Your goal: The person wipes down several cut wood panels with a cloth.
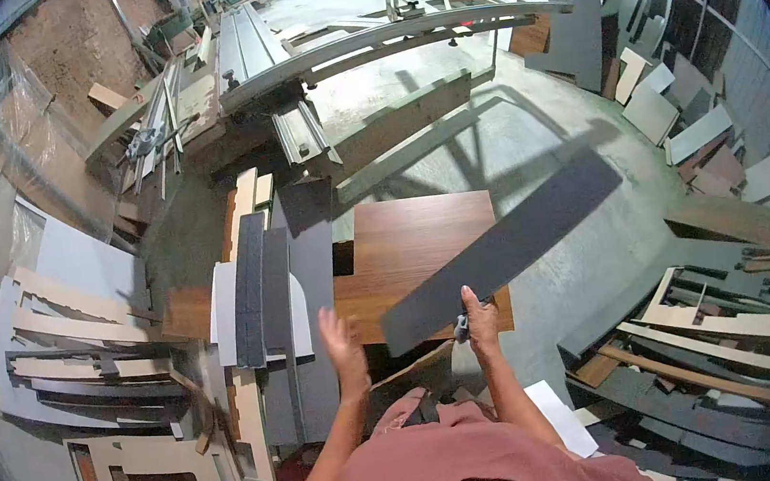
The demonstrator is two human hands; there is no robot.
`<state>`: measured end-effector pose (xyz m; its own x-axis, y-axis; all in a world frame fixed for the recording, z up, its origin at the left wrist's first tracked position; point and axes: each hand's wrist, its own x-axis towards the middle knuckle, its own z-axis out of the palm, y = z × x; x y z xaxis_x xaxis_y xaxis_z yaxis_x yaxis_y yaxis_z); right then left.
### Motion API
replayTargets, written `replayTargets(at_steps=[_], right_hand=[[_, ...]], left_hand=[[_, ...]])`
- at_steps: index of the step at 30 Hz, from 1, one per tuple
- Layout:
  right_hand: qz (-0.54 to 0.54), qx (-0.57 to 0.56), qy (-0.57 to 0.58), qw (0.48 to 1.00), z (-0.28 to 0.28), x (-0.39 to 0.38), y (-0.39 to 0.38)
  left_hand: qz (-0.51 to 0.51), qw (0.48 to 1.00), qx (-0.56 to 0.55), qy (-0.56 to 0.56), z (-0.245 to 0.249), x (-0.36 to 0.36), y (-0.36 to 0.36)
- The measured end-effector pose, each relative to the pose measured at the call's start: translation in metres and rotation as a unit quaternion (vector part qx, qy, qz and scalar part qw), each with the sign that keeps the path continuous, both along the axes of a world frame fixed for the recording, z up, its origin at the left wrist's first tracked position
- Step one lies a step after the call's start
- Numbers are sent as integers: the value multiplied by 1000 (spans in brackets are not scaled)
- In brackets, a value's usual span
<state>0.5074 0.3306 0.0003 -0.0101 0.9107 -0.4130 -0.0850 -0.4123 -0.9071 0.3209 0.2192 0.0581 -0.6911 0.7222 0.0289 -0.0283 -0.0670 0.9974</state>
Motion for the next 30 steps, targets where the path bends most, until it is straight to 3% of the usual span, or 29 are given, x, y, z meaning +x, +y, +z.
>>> replayTargets(at_steps=[1, 3, 4, 5, 6, 7, 8, 9, 10, 11, 12, 17, 21, 23, 24, 26, 30], right_hand=[[3, 1, -3, 1000, -1, 0, -2], [-34, 175, -34, 983, -5, -7, -7], [-66, 277, -58, 957, -8, -11, -4], [-11, 299, -143, 943, -6, -9, -9], [38, 326, -225, 917, -3, -7, -15], [47, 328, -237, 913, 13, -8, -23], [56, 329, -249, 909, 28, -10, -31], [56, 409, -313, 855, 39, -10, -31], [53, 484, -371, 791, 46, -11, -31], [50, 483, -369, 793, 49, -11, -32], [79, 501, -374, 776, 50, -9, -32], [136, 531, -371, 749, 68, 5, -39], [192, 524, -319, 766, 25, 53, -35], [226, 382, -299, 845, -2, 75, -34], [241, 383, -296, 841, -7, 74, -32], [239, 301, -231, 894, 25, 53, -33], [344, 493, -262, 755, 64, -12, -25]], left_hand=[[-52, 996, -8, 73, 24, 12, 16], [-135, 955, 4, 263, 39, 33, 47], [-145, 951, 46, 268, 43, 46, 63], [-154, 946, 87, 273, 44, 60, 78], [-145, 950, 116, 252, 44, 75, 92], [-136, 952, 145, 231, 42, 86, 102], [-93, 978, 138, 129, 33, 86, 105], [-93, 978, 136, 129, 25, 87, 104], [-64, 981, 177, -48, 42, 88, 99], [-32, 951, 210, -224, 51, 86, 96], [-39, 941, 207, -263, 33, 77, 100], [3, 919, 193, -343, 25, 48, 103], [21, 918, 172, -358, 24, 14, 96], [15, 922, 179, -343, 24, 3, 89], [30, 921, 181, -344, 25, 1, 87], [-9, 906, 167, -389, 33, 5, 80], [-62, 912, 185, -360, 10, 15, 76]])
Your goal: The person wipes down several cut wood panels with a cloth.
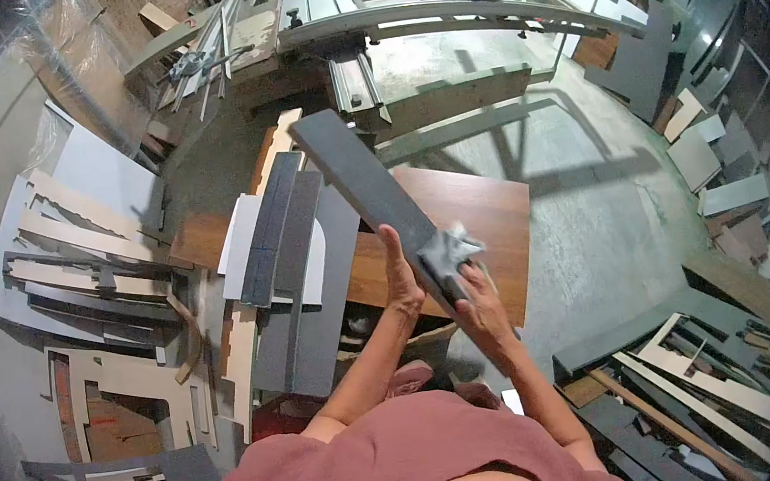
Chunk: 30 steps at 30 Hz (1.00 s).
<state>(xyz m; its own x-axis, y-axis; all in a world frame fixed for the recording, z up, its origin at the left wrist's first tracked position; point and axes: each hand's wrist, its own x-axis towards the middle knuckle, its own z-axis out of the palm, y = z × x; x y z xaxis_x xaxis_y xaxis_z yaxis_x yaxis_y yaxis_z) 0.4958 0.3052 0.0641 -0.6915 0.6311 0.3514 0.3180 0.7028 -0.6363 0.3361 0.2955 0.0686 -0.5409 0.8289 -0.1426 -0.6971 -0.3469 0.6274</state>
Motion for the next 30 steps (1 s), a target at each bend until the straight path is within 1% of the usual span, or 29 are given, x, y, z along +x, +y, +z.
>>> replayTargets(at_steps=[1, 2, 3, 4, 5, 6, 8, 9, 10, 11, 12, 14, 15, 16, 17, 18, 20, 21, 22, 23, 24, 26, 27, 28, 29, 30], right_hand=[[31, 4, 13, 999, 10, -15, 4], [60, 8, 27, 998, 20, -29, 8], [65, 36, 16, 997, 32, -42, 13], [69, 64, 6, 996, 42, -55, 20], [69, 81, -1, 994, 50, -70, 30], [68, 98, -8, 993, 58, -84, 40], [69, 129, -4, 989, 68, -111, 65], [64, 131, -1, 989, 74, -122, 73], [62, 164, -18, 984, 80, -133, 80], [61, 198, -35, 978, 86, -143, 86], [59, 202, -32, 977, 85, -152, 91], [27, 196, 15, 980, 82, -167, 97], [29, 198, 17, 980, 78, -167, 99], [7, 152, 5, 988, 75, -163, 98], [-14, 106, -8, 994, 72, -158, 96], [-30, 130, 40, 990, 57, -154, 95], [-30, 50, 25, 998, 51, -133, 79], [-37, 36, -8, 999, 48, -122, 69], [-43, 21, -42, 998, 43, -110, 59], [-33, 21, -42, 998, 29, -98, 52], [-23, 22, -42, 999, 16, -84, 47], [-8, -57, -59, 997, 1, -52, 30], [3, -91, -46, 995, -11, -32, 25], [13, -125, -33, 991, -23, -11, 20], [4, -167, -60, 984, -23, 11, 10], [-7, -210, -85, 974, -19, 32, -1]], left_hand=[[-1, 1000, 4, 1, 7, 5, -4], [-47, 998, 40, -9, 18, 12, -11], [-94, 993, 75, -19, 23, 17, -17], [-99, 989, 108, -3, 12, 21, -17], [-104, 989, 108, -1, 17, 27, -22], [-64, 980, 126, 138, 30, 34, -29], [-126, 990, 61, 37, -6, 31, -19], [-131, 989, 62, 40, -7, 33, -24], [-161, 984, 33, 63, -8, 34, -33], [-189, 978, 4, 86, 0, 33, -37], [-189, 978, 7, 91, 10, 35, -39], [-176, 979, -106, 2, 42, 41, -50], [-174, 979, -104, 4, 30, 39, -49], [-184, 979, -80, -37, 8, 34, -47], [-194, 976, -56, -78, 2, 30, -47], [-191, 977, -52, -77, -4, 26, -46], [-182, 974, -18, -131, -4, 20, -47], [-181, 974, -18, -134, -5, 19, -46], [-145, 977, -14, -153, -7, 17, -44], [-108, 979, -10, -172, -9, 14, -42], [-69, 988, -25, -139, -11, 12, -41], [-46, 987, -28, -149, -30, 0, -42], [-27, 987, -31, -154, -35, -7, -42], [7, 994, -23, -111, -28, -9, -46], [20, 994, -31, -102, -35, -16, -48], [25, 992, -26, -121, -50, -25, -50]])
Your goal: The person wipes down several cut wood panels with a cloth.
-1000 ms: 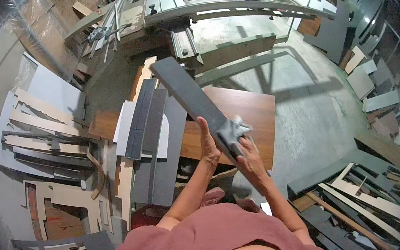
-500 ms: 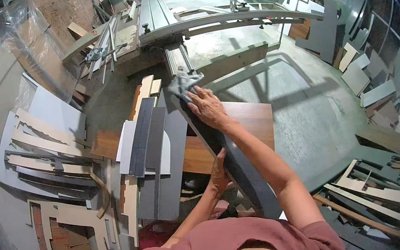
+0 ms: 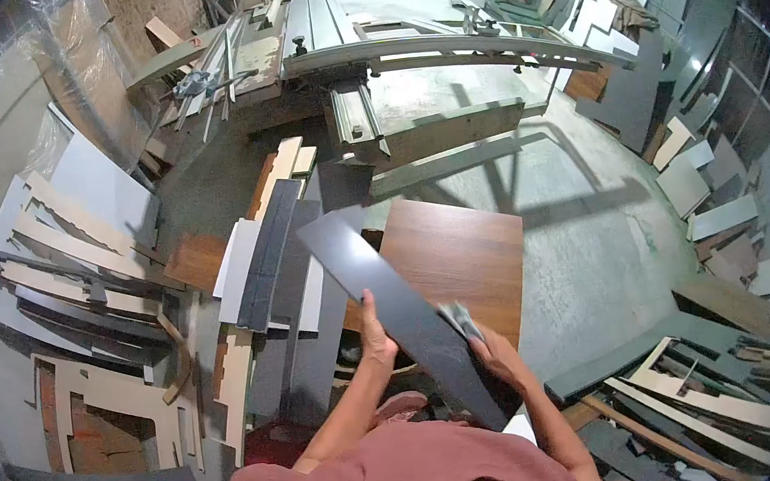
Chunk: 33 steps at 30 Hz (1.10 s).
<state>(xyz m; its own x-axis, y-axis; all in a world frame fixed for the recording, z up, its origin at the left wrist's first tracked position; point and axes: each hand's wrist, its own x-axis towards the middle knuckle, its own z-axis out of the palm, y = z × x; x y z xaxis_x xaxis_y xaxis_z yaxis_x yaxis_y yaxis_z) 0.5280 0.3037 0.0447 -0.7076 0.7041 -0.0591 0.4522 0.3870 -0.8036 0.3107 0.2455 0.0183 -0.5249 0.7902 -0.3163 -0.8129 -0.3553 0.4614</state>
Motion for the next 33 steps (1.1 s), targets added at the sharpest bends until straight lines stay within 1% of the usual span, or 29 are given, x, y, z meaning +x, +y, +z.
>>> replayTargets(at_steps=[1, 2, 3, 4, 5, 6, 7, 8, 9, 10, 11, 12, 13, 14, 15, 16, 18, 19, 21, 22, 23, 25, 26, 27, 28, 29, 30, 31, 33], right_hand=[[-5, 4, 10, 1000, -2, 21, -10], [-9, 7, 21, 1000, -7, 42, -19], [-20, -62, -68, 996, -16, 68, -22], [-31, -128, -156, 979, -25, 94, -24], [-41, -115, -175, 977, -35, 118, -31], [-52, -101, -193, 975, -45, 139, -38], [-48, -120, -229, 965, -57, 158, -42], [-78, -105, -262, 956, -60, 170, -52], [-86, -77, -226, 967, -114, 207, -57], [-119, -95, -204, 967, -131, 222, -69], [-151, -114, -187, 964, -134, 230, -79], [-209, -152, -172, 951, -124, 226, -94], [-244, -260, -251, 900, -128, 230, -102], [-246, -284, -273, 886, -137, 232, -104], [-237, -286, -277, 886, -143, 234, -109], [-228, -283, -281, 888, -147, 233, -109], [-218, -274, -281, 893, -150, 228, -103], [-214, -271, -280, 896, -149, 223, -99], [-206, -264, -279, 900, -145, 214, -91], [-203, -260, -278, 902, -144, 208, -87], [-199, -258, -278, 904, -142, 202, -84], [-195, -253, -279, 906, -138, 191, -79], [-194, -252, -279, 906, -135, 185, -77], [-194, -251, -280, 906, -133, 179, -75], [-195, -250, -281, 906, -131, 174, -74], [-197, -249, -282, 905, -130, 168, -73], [-199, -249, -282, 905, -129, 164, -73], [-202, -249, -283, 904, -127, 158, -72], [-208, -248, -284, 902, -125, 150, -74]], left_hand=[[6, 1000, 4, -19, -19, -10, 0], [42, 998, -28, -27, -37, -19, 0], [76, 995, -57, 24, -50, -28, -2], [88, 995, -55, 13, -57, -35, -5], [100, 994, -52, 2, -61, -40, -6], [101, 993, -53, -1, -56, -43, -7], [125, 991, -39, 2, -44, -45, -8], [155, 987, -31, 1, -39, -48, -12], [173, 984, -38, -27, -43, -56, -13], [181, 978, -57, -88, -58, -67, -15], [181, 973, -74, -120, -64, -75, -22], [170, 970, -134, -114, -57, -76, -36], [139, 967, -148, -151, -74, -83, -49], [160, 947, -196, -200, -77, -82, -62], [174, 924, -237, -243, -77, -83, -69], [182, 922, -236, -245, -83, -82, -80], [187, 951, -103, -223, -106, -77, -100], [189, 950, -104, -225, -113, -82, -103], [252, 916, -102, -297, -129, -89, -107], [256, 923, -70, -277, -133, -95, -106], [257, 922, -71, -280, -137, -102, -101], [257, 927, 11, -273, -148, -124, -88], [234, 938, 19, -257, -170, -139, -81], [231, 938, 19, -256, -183, -155, -71], [250, 929, 32, -271, -194, -171, -58], [268, 919, 46, -285, -187, -185, -46], [297, 895, 32, -330, -181, -199, -34], [291, 897, 35, -330, -183, -213, -23], [316, 881, 73, -344, -193, -241, -5]])
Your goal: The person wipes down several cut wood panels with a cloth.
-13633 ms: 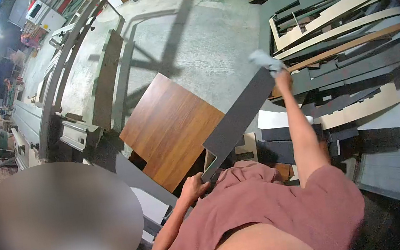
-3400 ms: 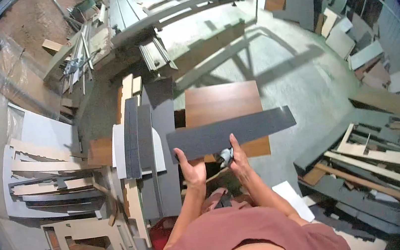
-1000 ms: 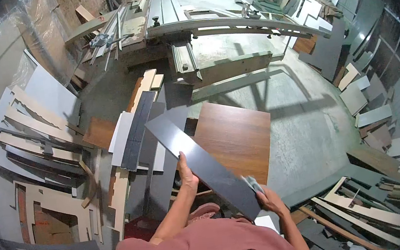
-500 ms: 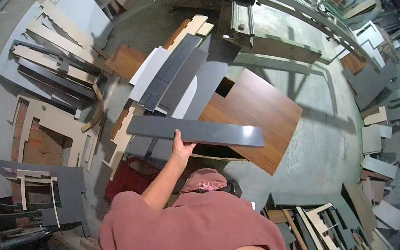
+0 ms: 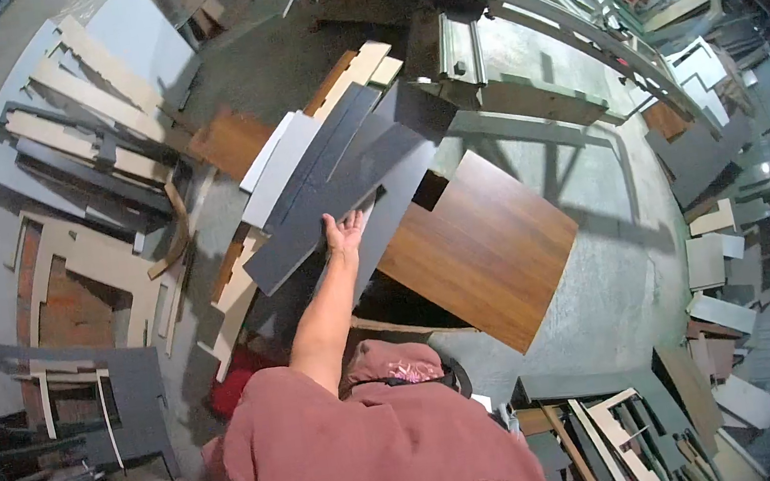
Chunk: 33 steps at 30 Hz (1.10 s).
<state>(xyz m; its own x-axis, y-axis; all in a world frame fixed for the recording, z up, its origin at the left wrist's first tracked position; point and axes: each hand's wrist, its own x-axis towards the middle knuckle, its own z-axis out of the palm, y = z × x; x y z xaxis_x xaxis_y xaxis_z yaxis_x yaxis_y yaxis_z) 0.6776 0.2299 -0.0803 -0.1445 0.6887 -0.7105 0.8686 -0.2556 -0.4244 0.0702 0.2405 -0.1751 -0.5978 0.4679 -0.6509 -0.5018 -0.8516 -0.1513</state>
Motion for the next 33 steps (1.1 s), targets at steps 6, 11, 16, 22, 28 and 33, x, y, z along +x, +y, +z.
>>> replayTargets(at_steps=[6, 11, 16, 22, 28, 33], right_hand=[[-41, -4, -15, 999, -1, -29, -1], [-90, -22, -47, 995, -5, -43, -3], [-132, -42, -58, 989, -12, -50, -17], [-162, -52, -56, 984, -17, -50, -36], [-180, -54, -50, 981, -24, -50, -57], [-189, -58, -47, 979, -30, -51, -77]], left_hand=[[29, 997, 48, 45, -29, -59, 27], [58, 994, 68, 66, -95, -107, 43], [136, 990, 5, -33, -65, -110, 63], [49, 986, -57, -147, -49, -135, 75], [-136, 978, -51, -148, -53, -143, 72], [-307, 940, -148, 12, -26, -116, 77]])
